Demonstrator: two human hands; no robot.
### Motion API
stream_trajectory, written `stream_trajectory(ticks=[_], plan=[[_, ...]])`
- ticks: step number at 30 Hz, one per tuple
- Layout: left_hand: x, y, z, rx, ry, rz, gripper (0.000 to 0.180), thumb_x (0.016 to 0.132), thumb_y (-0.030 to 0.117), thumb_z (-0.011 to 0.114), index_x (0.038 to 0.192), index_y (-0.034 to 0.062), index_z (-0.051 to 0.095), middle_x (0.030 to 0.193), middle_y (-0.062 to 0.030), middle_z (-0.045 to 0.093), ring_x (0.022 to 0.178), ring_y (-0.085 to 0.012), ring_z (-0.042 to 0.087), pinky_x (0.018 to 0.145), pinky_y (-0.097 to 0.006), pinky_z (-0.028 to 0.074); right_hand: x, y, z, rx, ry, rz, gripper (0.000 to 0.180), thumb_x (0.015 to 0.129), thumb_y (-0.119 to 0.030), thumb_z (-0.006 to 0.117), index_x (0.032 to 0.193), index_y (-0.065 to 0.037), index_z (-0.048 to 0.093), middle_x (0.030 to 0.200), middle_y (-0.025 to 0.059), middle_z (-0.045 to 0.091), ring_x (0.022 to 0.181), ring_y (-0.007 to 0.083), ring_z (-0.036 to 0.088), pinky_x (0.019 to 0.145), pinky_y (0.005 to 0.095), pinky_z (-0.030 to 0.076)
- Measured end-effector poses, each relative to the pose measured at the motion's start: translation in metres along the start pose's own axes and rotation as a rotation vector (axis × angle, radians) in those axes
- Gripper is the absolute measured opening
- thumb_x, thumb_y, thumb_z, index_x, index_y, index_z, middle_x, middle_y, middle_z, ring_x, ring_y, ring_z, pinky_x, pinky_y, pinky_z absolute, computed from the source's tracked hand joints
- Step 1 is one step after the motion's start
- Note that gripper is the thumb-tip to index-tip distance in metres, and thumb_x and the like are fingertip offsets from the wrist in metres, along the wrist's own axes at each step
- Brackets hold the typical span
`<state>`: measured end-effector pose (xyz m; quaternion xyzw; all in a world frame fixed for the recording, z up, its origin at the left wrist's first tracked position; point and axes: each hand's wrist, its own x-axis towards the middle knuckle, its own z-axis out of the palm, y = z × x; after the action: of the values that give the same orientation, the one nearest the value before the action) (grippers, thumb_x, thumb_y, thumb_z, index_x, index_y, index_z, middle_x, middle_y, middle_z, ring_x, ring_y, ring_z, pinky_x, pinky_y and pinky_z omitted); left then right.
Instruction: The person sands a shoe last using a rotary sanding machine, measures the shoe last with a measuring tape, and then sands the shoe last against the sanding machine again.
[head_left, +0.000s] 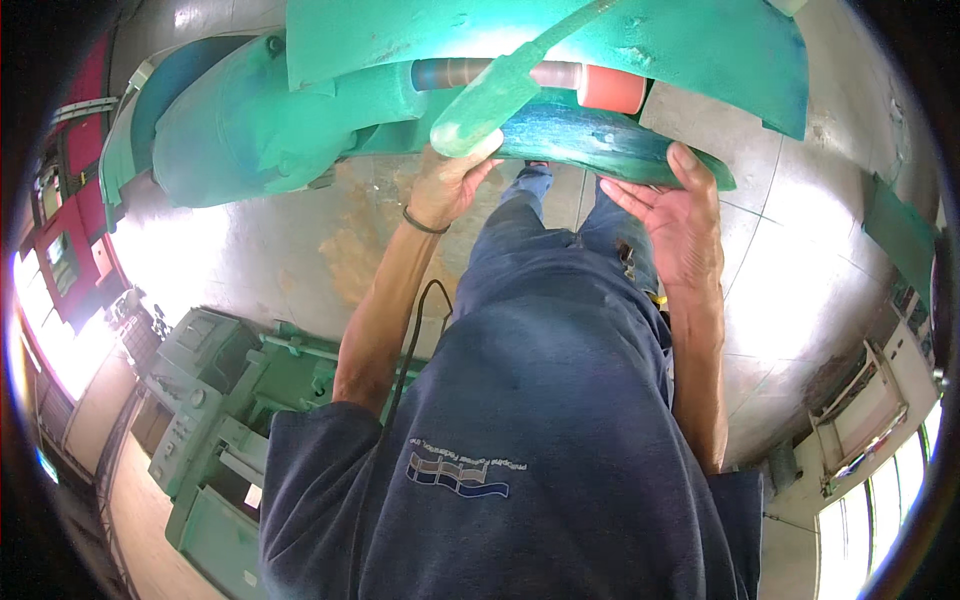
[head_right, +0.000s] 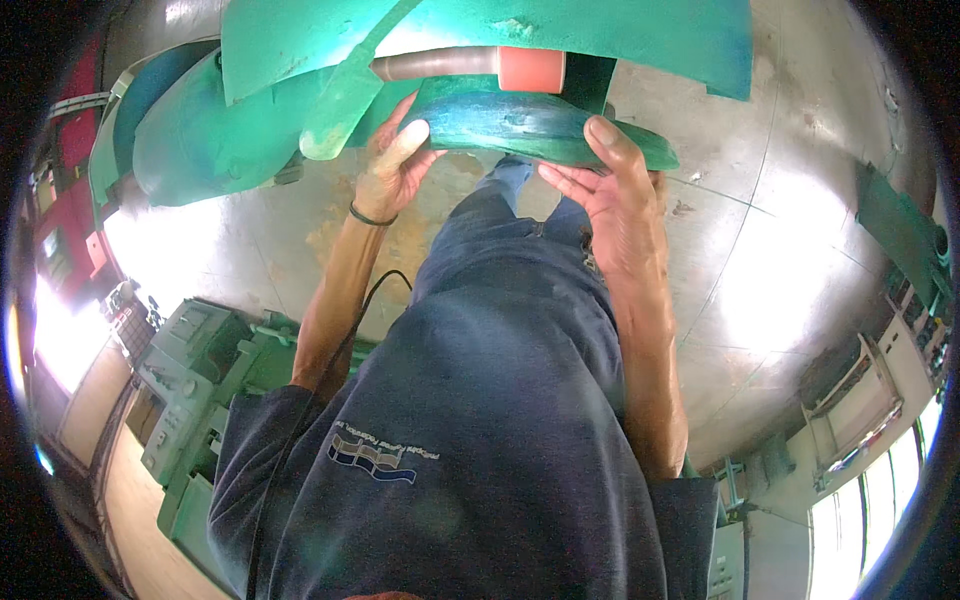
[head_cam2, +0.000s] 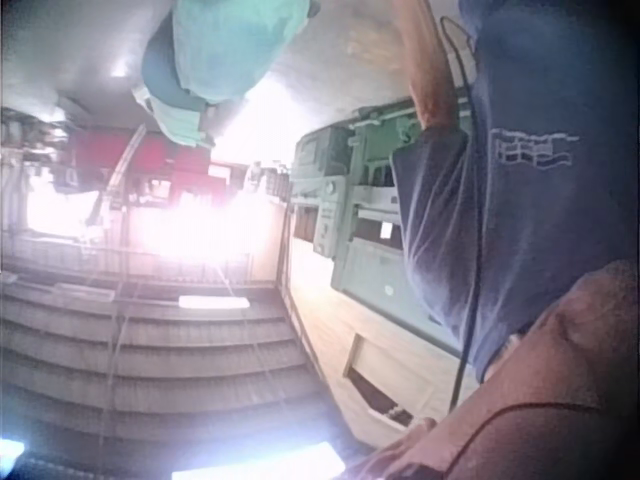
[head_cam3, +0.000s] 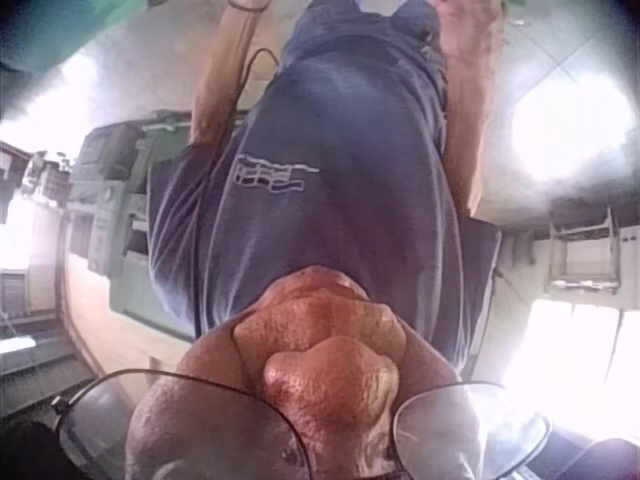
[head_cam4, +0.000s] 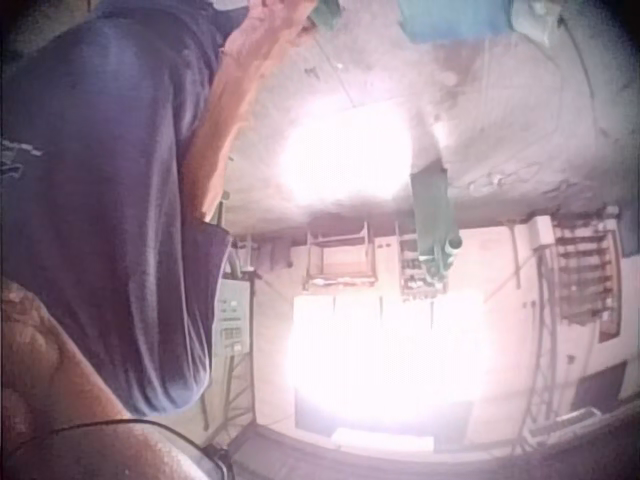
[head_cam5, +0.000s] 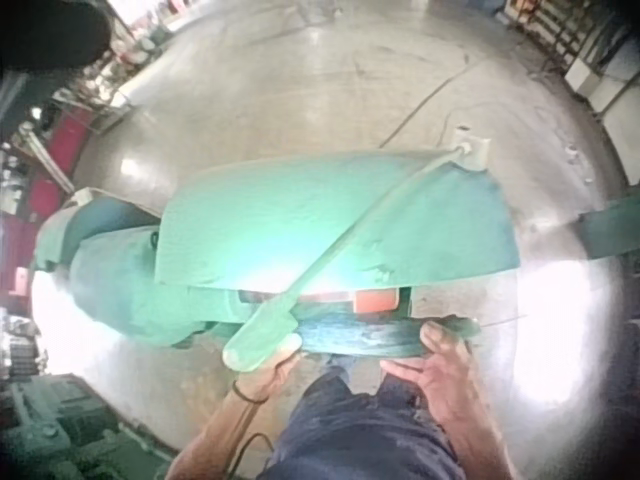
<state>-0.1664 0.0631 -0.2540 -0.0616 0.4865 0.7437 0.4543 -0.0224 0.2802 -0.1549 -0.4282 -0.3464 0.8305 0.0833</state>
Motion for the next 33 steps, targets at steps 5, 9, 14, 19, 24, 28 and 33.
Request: stream_trajectory(ticks=[5,9,14,19,24,28,33], plan=[[-0.014,-0.009,0.005,0.061,-0.102,0.007,0.075,0.092,0.02,0.066,0.151,-0.0052,0.026,0.141,-0.0163,0.048,0.127,-0.0255,0.052,0.105,-0.043,0.046,-0.031,-0.01,-0.003,-0.119,0.084,-0.097,0.053,0.087,-0.037,0.069,0.113,0.006,0.052,0.111,0.0227,0.063,0.102,0.0389,0.067,0.096,0.0545,0.052],[-0.01,-0.011,0.009,0.031,-0.142,0.009,0.078,0.094,0.025,0.065,0.151,-0.0068,0.023,0.143,-0.0184,0.046,0.133,-0.0286,0.048,0.11,-0.047,0.04,-0.024,-0.01,0.002,-0.161,0.11,-0.127,0.05,0.086,-0.035,0.07,0.11,0.005,0.053,0.106,0.021,0.064,0.096,0.036,0.069,0.093,0.0538,0.054],[0.003,-0.004,0.006,0.074,-0.159,0.031,0.081,0.095,0.029,0.064,0.152,-0.0069,0.019,0.145,-0.0191,0.044,0.134,-0.0299,0.047,0.111,-0.048,0.04,-0.003,-0.006,0.014,-0.143,0.109,-0.116,0.047,0.084,-0.029,0.071,0.11,0.006,0.053,0.105,0.0216,0.063,0.096,0.0352,0.069,0.091,0.0533,0.055],[-0.011,-0.008,0.008,0.096,-0.249,-0.013,0.083,0.096,0.033,0.062,0.153,-0.0067,0.016,0.149,-0.0196,0.038,0.137,-0.031,0.043,0.111,-0.05,0.038,-0.031,-0.014,0.018,-0.265,0.202,-0.198,0.051,0.078,-0.025,0.08,0.107,0.007,0.053,0.098,0.0183,0.064,0.09,0.0278,0.068,0.087,0.0447,0.056],[0.003,-0.012,0.005,0.051,-0.254,-0.031,0.079,0.1,0.032,0.056,0.154,-0.0051,0.013,0.155,-0.0188,0.031,0.141,-0.0322,0.037,0.112,-0.053,0.036,-0.015,-0.013,0.029,-0.373,0.164,-0.212,0.056,0.078,-0.028,0.081,0.113,0.005,0.053,0.104,0.0179,0.061,0.099,0.0282,0.066,0.088,0.0479,0.056],[0.012,-0.014,-0.003,0.05,-0.337,-0.035,0.076,0.102,0.031,0.053,0.155,-0.0035,0.012,0.156,-0.0185,0.027,0.142,-0.032,0.035,0.113,-0.054,0.035,-0.008,-0.008,0.034,-0.372,0.183,-0.229,0.056,0.077,-0.027,0.082,0.113,0.005,0.053,0.104,0.0168,0.062,0.098,0.0251,0.065,0.087,0.0429,0.056],[0.005,-0.022,-0.004,0.05,-0.384,-0.034,0.07,0.103,0.027,0.05,0.155,-0.0022,0.013,0.157,-0.0186,0.026,0.143,-0.0318,0.033,0.114,-0.055,0.034,-0.028,-0.01,0.035,-0.427,0.21,-0.373,0.06,0.072,-0.025,0.089,0.106,0.007,0.052,0.096,0.0173,0.066,0.085,0.0176,0.065,0.076,0.0287,0.055]])
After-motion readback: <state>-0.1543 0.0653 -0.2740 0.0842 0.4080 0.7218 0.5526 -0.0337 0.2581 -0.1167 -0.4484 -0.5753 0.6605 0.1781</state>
